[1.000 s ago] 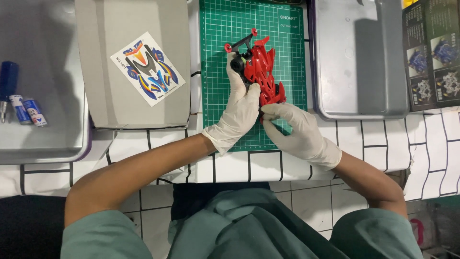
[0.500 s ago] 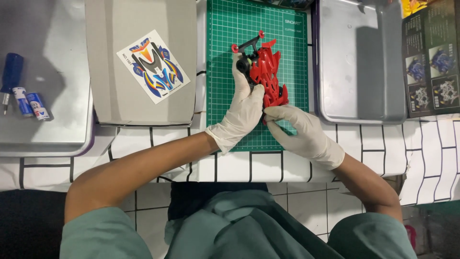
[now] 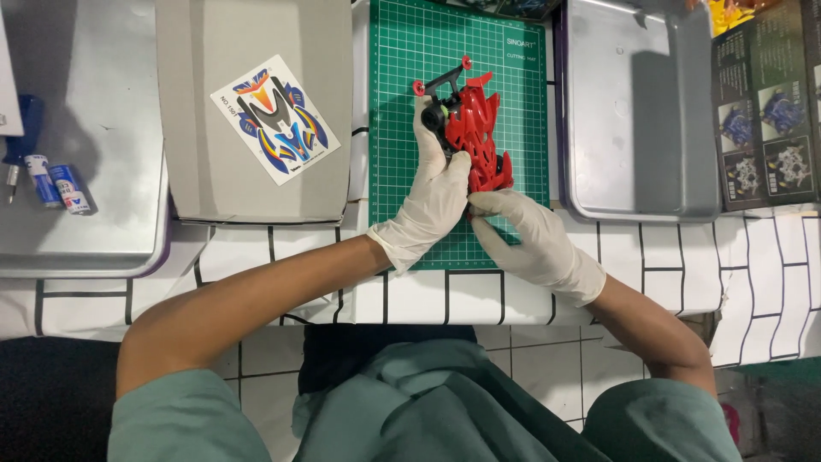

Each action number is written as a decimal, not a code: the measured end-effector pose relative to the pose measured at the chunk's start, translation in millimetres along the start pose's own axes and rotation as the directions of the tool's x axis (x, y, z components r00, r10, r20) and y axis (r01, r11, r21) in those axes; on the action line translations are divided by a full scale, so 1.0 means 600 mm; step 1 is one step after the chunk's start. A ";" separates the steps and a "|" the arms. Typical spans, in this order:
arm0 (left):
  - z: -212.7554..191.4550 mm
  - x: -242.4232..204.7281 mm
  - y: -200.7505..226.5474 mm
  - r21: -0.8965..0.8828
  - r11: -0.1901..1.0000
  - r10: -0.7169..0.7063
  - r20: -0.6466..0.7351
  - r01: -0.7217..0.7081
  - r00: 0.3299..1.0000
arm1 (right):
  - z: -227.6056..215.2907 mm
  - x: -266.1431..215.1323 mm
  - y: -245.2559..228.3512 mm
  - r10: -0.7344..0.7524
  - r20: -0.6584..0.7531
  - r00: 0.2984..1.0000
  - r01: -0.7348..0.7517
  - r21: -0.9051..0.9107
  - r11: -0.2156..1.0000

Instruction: The person assembles a red model car chassis on a green cutting mat, attaching small black and red parts by hand. They then use a blue screwdriver to tighten components on the model before placing the finished assembly into a gray box and closing the lid.

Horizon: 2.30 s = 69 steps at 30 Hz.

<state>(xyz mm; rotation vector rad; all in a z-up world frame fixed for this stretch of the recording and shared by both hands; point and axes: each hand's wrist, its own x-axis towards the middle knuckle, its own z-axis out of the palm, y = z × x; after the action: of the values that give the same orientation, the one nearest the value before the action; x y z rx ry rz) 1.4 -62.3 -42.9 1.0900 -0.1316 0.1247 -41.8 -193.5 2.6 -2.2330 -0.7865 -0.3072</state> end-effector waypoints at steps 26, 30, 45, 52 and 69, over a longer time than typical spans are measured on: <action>0.006 0.004 -0.004 0.054 0.998 0.008 -0.006 -0.007 1.000 | 0.013 -0.006 0.044 -0.277 0.070 0.958 0.284 -0.130 0.950; -0.005 0.004 -0.003 0.043 0.999 -0.007 0.000 0.007 1.000 | 0.004 0.007 -0.007 -0.235 0.054 0.971 0.240 -0.138 0.961; -0.012 0.004 0.000 0.010 0.999 -0.042 0.013 0.042 0.999 | 0.002 -0.017 0.054 -0.280 0.030 0.959 0.282 -0.116 0.952; -0.015 0.002 -0.001 -0.010 0.998 -0.060 0.016 0.060 0.998 | -0.002 -0.010 0.040 -0.206 0.050 0.977 0.209 -0.044 0.977; -0.021 0.002 0.003 -0.060 0.993 -0.099 0.037 0.101 0.994 | -0.004 -0.006 0.036 -0.179 0.065 0.982 0.183 -0.054 0.982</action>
<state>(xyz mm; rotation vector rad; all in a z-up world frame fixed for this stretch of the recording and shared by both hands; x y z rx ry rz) 2.9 -50.4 -47.0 1.0352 -0.1099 0.0118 -31.1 -208.8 -9.6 -2.2391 -1.0285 -0.3568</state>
